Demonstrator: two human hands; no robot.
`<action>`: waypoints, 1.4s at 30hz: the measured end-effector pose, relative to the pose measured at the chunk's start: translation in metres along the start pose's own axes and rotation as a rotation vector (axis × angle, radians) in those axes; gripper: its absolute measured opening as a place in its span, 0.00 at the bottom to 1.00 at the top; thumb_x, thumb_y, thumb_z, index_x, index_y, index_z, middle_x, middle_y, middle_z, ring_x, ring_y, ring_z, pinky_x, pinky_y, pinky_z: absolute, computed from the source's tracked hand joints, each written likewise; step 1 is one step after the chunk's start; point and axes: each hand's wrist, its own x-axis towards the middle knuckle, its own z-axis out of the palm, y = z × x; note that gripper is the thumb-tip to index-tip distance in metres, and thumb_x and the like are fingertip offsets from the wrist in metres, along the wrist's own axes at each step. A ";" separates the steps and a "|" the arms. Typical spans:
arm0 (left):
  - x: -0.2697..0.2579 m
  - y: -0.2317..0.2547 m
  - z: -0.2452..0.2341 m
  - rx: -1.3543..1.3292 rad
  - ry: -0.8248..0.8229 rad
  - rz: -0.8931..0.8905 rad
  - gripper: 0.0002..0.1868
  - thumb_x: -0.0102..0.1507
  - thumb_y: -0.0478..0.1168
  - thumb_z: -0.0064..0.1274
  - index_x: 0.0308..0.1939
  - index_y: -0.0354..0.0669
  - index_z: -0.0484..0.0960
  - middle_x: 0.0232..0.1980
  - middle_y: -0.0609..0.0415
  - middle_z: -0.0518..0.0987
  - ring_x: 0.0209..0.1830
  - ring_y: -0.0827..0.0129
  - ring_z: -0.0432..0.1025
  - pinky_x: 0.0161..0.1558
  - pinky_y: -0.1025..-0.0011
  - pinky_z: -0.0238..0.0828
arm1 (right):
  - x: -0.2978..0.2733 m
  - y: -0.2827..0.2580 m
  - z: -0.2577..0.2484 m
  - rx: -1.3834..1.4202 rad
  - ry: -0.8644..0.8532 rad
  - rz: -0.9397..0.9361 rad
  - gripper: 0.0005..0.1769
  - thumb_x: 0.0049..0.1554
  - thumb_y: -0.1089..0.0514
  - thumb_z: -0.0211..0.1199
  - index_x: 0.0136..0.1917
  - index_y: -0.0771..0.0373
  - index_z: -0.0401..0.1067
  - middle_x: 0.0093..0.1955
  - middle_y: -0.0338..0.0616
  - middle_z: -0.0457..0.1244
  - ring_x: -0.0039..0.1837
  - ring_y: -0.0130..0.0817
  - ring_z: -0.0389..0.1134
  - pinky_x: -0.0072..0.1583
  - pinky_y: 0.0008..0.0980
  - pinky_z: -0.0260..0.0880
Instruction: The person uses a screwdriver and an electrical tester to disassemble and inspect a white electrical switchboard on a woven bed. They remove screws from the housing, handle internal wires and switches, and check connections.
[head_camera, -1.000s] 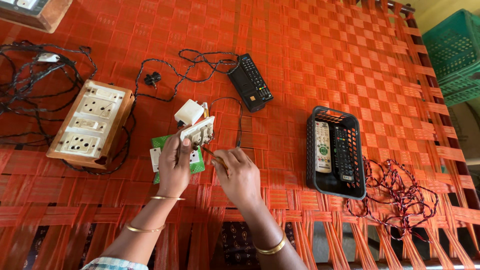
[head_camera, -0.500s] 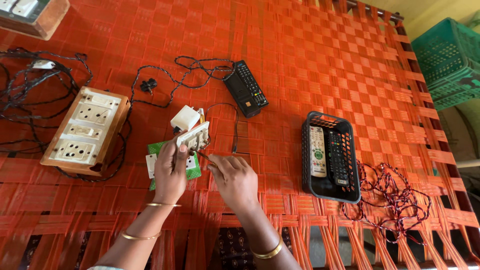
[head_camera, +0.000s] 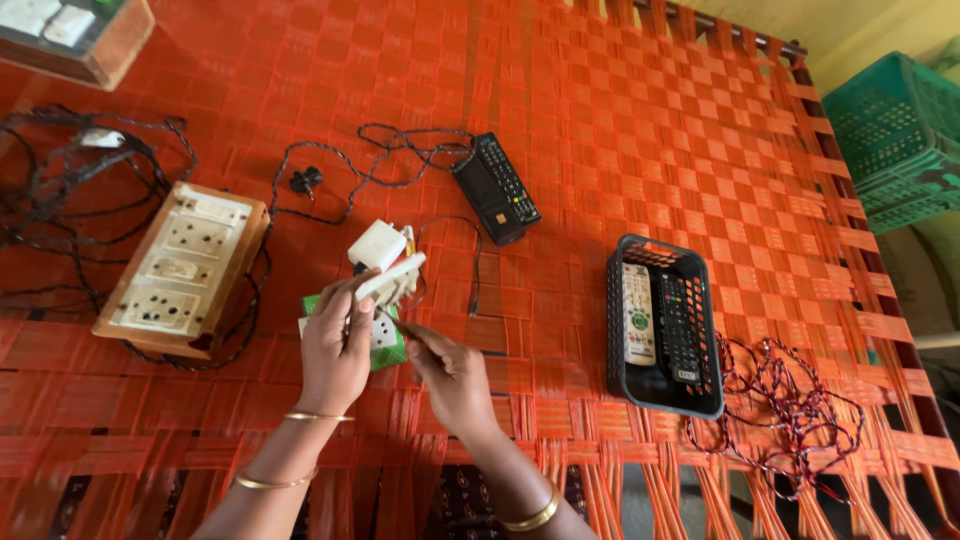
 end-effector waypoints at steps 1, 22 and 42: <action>0.002 0.000 -0.001 0.001 -0.002 -0.003 0.17 0.73 0.44 0.44 0.60 0.41 0.80 0.50 0.48 0.80 0.43 0.65 0.77 0.44 0.70 0.73 | 0.002 0.004 0.002 0.102 -0.023 0.053 0.20 0.64 0.52 0.60 0.66 0.61 0.75 0.33 0.34 0.62 0.35 0.21 0.62 0.39 0.26 0.63; 0.005 0.001 -0.006 -0.052 0.011 0.076 0.18 0.74 0.46 0.41 0.59 0.40 0.80 0.52 0.46 0.81 0.51 0.58 0.78 0.52 0.66 0.73 | -0.004 -0.002 0.004 0.925 -0.274 0.565 0.19 0.68 0.51 0.53 0.68 0.59 0.72 0.27 0.29 0.51 0.26 0.18 0.46 0.29 0.20 0.47; -0.020 -0.024 0.012 -0.576 -0.031 -0.004 0.23 0.79 0.53 0.36 0.62 0.37 0.73 0.53 0.56 0.77 0.51 0.77 0.69 0.54 0.76 0.69 | -0.051 -0.033 0.024 1.300 -0.281 0.567 0.20 0.66 0.38 0.47 0.51 0.54 0.66 0.25 0.28 0.44 0.24 0.22 0.40 0.30 0.24 0.43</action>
